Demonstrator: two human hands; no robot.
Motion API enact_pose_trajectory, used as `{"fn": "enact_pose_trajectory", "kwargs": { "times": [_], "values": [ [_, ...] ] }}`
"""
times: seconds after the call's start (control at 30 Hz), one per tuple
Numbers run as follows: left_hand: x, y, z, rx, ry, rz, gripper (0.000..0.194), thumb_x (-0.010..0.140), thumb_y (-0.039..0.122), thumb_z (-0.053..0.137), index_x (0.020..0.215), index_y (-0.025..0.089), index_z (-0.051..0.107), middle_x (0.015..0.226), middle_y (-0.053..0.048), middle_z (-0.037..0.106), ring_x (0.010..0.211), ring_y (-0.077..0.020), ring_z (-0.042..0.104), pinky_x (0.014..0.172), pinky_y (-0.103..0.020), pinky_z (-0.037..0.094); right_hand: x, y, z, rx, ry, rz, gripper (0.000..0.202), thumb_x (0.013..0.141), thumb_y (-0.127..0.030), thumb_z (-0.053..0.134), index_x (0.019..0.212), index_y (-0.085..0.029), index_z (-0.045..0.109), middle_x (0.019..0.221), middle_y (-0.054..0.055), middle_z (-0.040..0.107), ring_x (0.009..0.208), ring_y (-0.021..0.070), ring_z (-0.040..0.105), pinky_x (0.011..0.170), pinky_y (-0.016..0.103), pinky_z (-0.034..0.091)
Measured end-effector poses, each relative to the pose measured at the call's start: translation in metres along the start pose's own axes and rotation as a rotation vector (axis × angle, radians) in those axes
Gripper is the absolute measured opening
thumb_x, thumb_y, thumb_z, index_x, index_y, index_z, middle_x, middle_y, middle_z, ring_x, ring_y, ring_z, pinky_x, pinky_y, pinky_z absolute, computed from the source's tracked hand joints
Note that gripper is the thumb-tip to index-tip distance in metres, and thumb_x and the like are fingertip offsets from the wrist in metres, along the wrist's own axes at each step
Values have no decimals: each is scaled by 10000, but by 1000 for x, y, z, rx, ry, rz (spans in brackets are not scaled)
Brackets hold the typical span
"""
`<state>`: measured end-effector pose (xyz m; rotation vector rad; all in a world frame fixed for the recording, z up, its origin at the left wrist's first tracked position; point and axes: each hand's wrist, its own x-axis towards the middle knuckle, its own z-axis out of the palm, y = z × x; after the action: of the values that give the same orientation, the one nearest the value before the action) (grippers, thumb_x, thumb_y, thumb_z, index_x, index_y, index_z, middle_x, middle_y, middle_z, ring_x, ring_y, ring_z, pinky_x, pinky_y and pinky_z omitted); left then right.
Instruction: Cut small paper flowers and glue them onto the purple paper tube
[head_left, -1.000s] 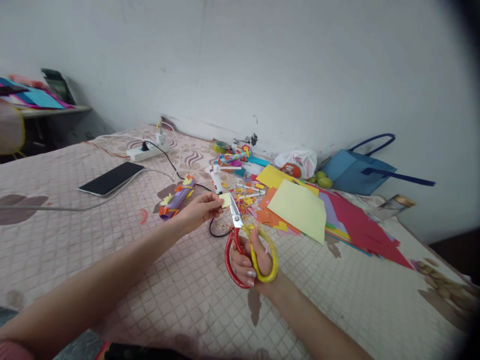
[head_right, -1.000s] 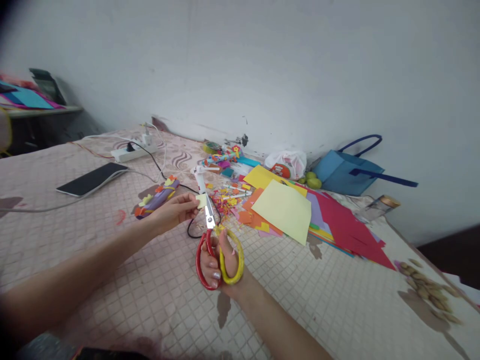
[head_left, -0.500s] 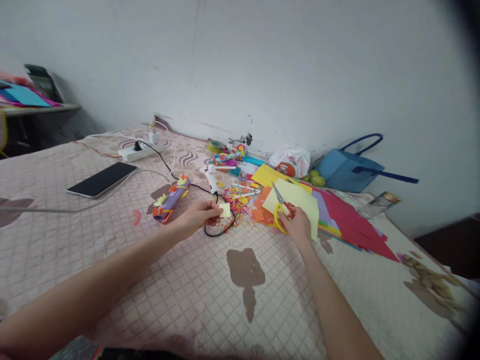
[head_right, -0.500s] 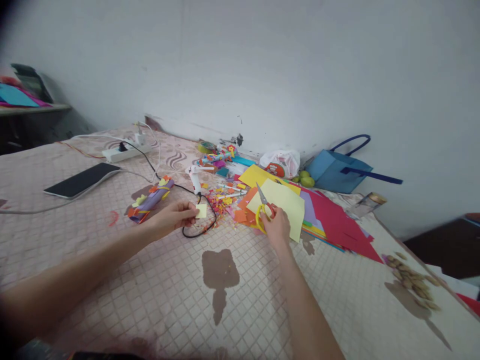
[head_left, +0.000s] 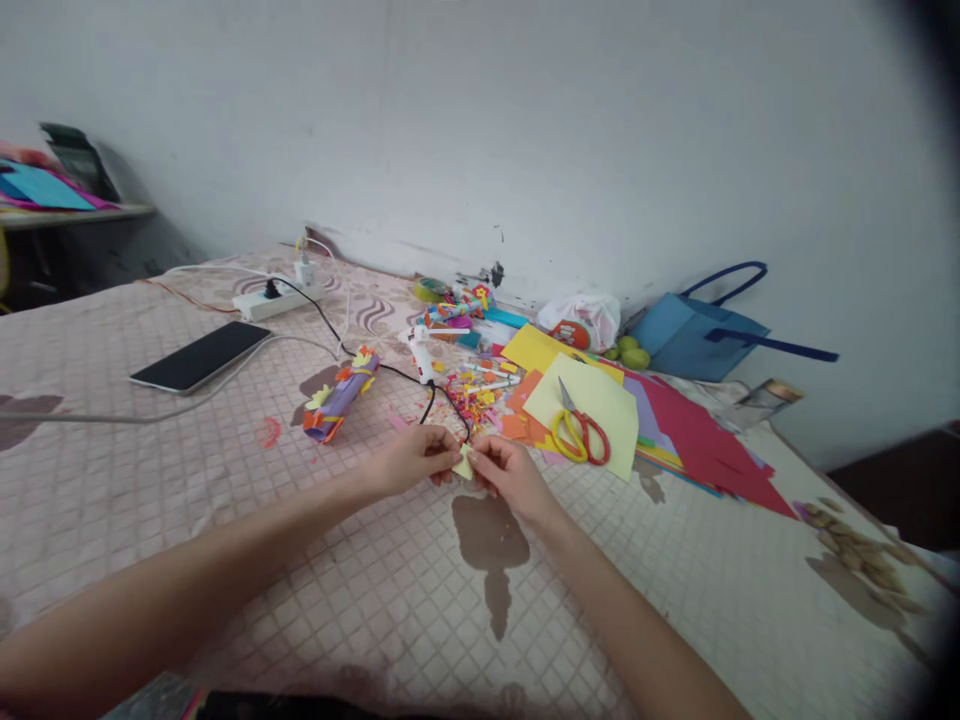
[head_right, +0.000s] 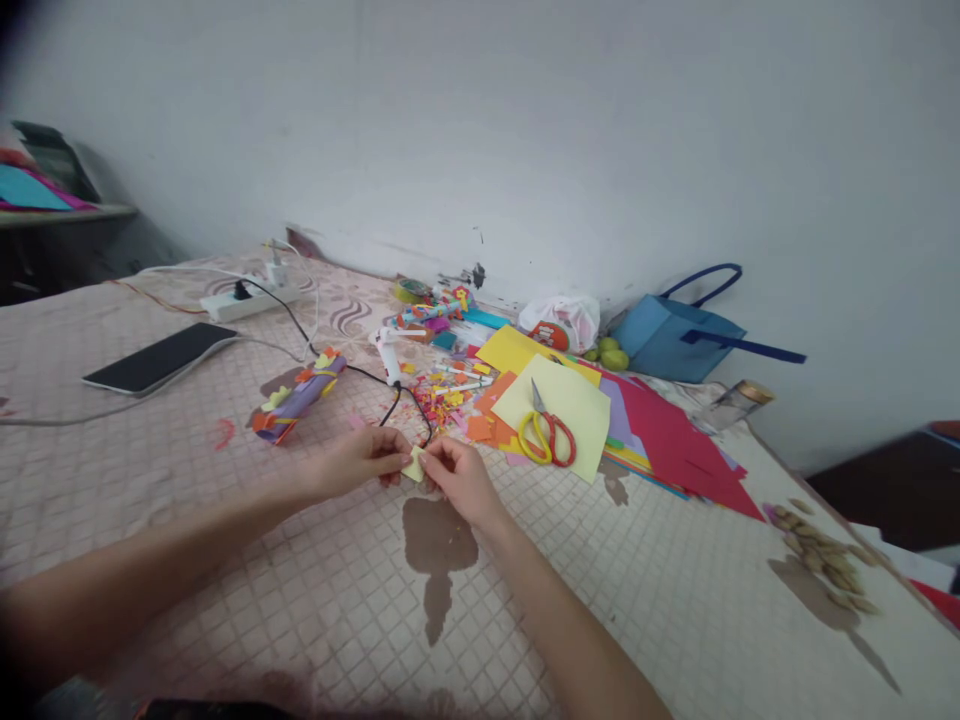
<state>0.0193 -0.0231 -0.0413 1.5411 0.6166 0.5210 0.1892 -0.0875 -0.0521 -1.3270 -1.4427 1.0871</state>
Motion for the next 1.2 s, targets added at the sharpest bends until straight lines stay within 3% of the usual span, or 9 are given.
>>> {"fn": "enact_pose_trajectory", "kwargs": {
  "times": [0.23, 0.43, 0.53, 0.6, 0.73, 0.87, 1.0, 1.1, 1.2],
  "values": [
    [0, -3, 4, 8, 39, 58, 294, 674, 375, 673, 720, 136, 508, 576, 3, 582, 483, -78, 518, 450, -185, 397, -2, 3, 4, 125, 84, 63, 306, 742, -436, 619, 652, -178, 481, 499, -66, 478, 382, 54, 388, 349, 157, 268],
    [5, -1, -5, -18, 130, 8, 288, 661, 362, 682, 658, 148, 489, 524, 12, 572, 448, -82, 512, 441, -190, 388, 5, 2, -50, -195, 187, 84, 298, 671, -428, 661, 585, -180, 518, 459, -43, 510, 373, 84, 397, 370, 196, 290],
    [6, -2, -8, -23, 127, 2, 258, 690, 353, 655, 665, 148, 500, 555, -2, 587, 470, -85, 511, 460, -193, 387, 4, -1, -68, -237, 312, 37, 239, 668, -405, 665, 679, -188, 564, 531, -23, 558, 461, 117, 473, 413, 207, 324],
    [4, -3, -6, 20, 108, 45, 220, 719, 335, 629, 688, 143, 526, 579, -10, 588, 481, -87, 500, 459, -194, 372, 1, -4, -59, -217, 338, 6, 237, 703, -422, 633, 745, -198, 568, 592, -18, 573, 487, 117, 488, 416, 204, 335],
    [-5, 2, 1, 313, 205, 338, 136, 796, 264, 548, 806, 156, 629, 788, -63, 612, 685, -132, 554, 592, -231, 419, -7, -11, -12, 208, 33, 104, 287, 784, -490, 532, 822, -206, 541, 613, -33, 584, 393, 80, 460, 348, 180, 327],
    [-13, 10, 6, 505, 194, 572, 169, 827, 219, 500, 885, 200, 658, 906, -85, 588, 857, -173, 546, 751, -278, 423, -11, -15, 13, 454, 35, 117, 232, 735, -383, 641, 802, -180, 550, 655, -28, 588, 480, 73, 530, 408, 165, 400],
    [-12, 11, 8, 405, 252, 458, 162, 790, 208, 546, 950, 188, 569, 896, -67, 593, 768, -154, 561, 665, -258, 439, -11, -12, 9, 379, 153, -12, 179, 743, -282, 639, 862, -205, 531, 660, -44, 574, 500, 82, 537, 432, 180, 429],
    [-9, 8, 9, 310, 196, 354, 129, 790, 183, 526, 920, 182, 524, 810, -33, 594, 696, -130, 561, 620, -238, 437, -11, -10, 7, 259, 175, -90, 102, 777, -267, 589, 834, -211, 526, 662, -40, 568, 515, 92, 539, 454, 198, 445],
    [-7, 4, 9, 296, 170, 368, 126, 774, 137, 512, 886, 182, 552, 841, -38, 601, 762, -137, 566, 666, -243, 446, -12, -10, 8, 176, 172, -107, 70, 800, -259, 540, 839, -202, 552, 694, -20, 573, 555, 104, 555, 495, 218, 469]
  ]
}}
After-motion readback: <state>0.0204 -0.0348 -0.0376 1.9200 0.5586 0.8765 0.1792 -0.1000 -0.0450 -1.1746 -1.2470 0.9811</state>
